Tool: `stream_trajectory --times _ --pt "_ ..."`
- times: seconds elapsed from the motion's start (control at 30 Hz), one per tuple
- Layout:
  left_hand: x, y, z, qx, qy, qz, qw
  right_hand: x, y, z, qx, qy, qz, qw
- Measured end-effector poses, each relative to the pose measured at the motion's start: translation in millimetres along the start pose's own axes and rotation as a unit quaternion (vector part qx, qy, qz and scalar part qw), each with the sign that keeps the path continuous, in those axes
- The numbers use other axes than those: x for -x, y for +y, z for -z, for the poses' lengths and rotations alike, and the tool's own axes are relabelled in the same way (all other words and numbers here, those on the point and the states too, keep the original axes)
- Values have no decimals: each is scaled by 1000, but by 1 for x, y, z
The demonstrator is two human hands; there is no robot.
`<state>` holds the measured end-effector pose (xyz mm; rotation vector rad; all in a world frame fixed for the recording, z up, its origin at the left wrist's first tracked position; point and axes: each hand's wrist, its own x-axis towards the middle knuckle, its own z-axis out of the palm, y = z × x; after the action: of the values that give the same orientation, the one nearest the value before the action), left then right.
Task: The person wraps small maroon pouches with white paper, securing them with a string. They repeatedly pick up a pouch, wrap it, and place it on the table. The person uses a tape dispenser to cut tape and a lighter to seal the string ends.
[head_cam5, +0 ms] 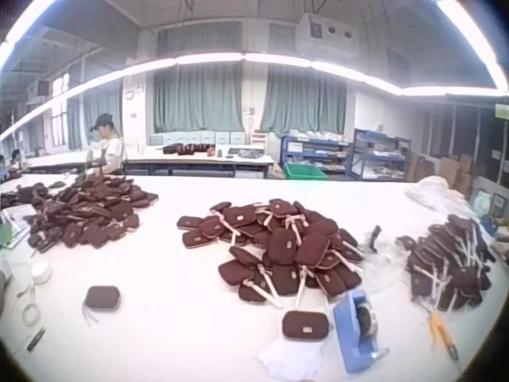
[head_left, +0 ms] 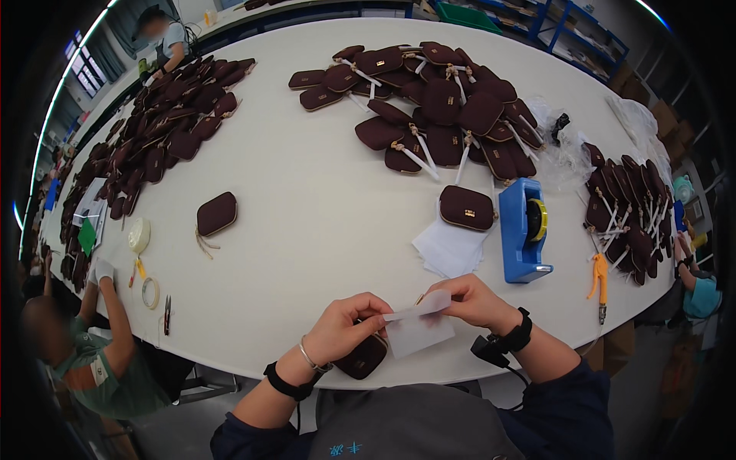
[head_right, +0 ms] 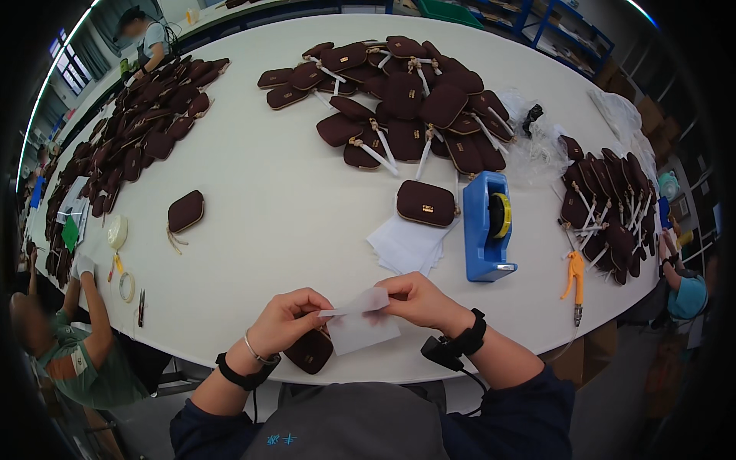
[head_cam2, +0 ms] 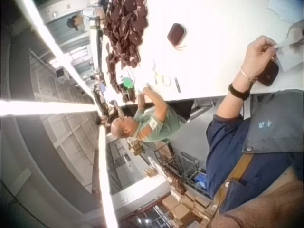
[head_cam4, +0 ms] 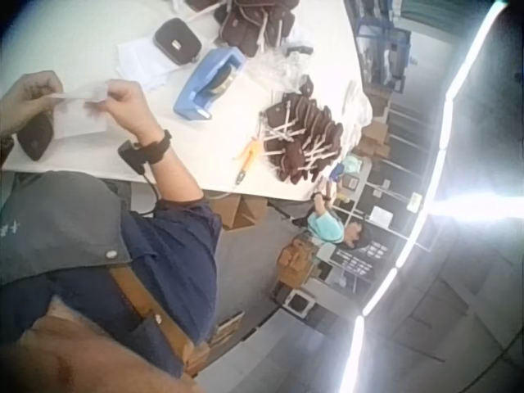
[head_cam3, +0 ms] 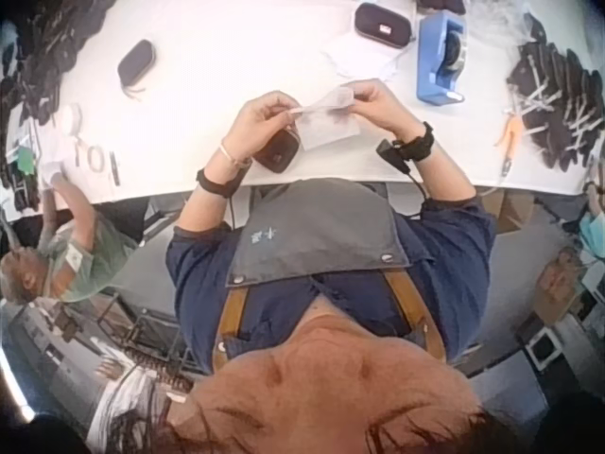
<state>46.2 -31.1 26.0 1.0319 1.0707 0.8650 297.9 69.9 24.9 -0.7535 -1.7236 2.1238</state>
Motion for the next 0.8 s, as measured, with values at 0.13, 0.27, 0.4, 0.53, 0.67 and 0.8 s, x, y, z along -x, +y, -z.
stream_trajectory --times 0.13,0.27,0.4,0.53,0.67,0.8 --pt "1 5 2 -47 -5 7 999 0 3 15 -108 -13 2 994" --pt "0 8 2 -115 -4 -6 993 -11 -18 -1 49 24 -55 997" --pt "1 4 0 -157 -5 -61 986 -14 -32 -10 158 -36 -68 985" --pt "1 -4 -10 -346 57 -214 912 -14 -30 -11 149 -45 -106 982" --pt "5 -21 -18 -491 136 -302 806 -12 -26 -9 94 -36 -159 982" --pt "10 -18 -21 -502 175 -344 774 -11 -27 -8 135 -36 -138 981"
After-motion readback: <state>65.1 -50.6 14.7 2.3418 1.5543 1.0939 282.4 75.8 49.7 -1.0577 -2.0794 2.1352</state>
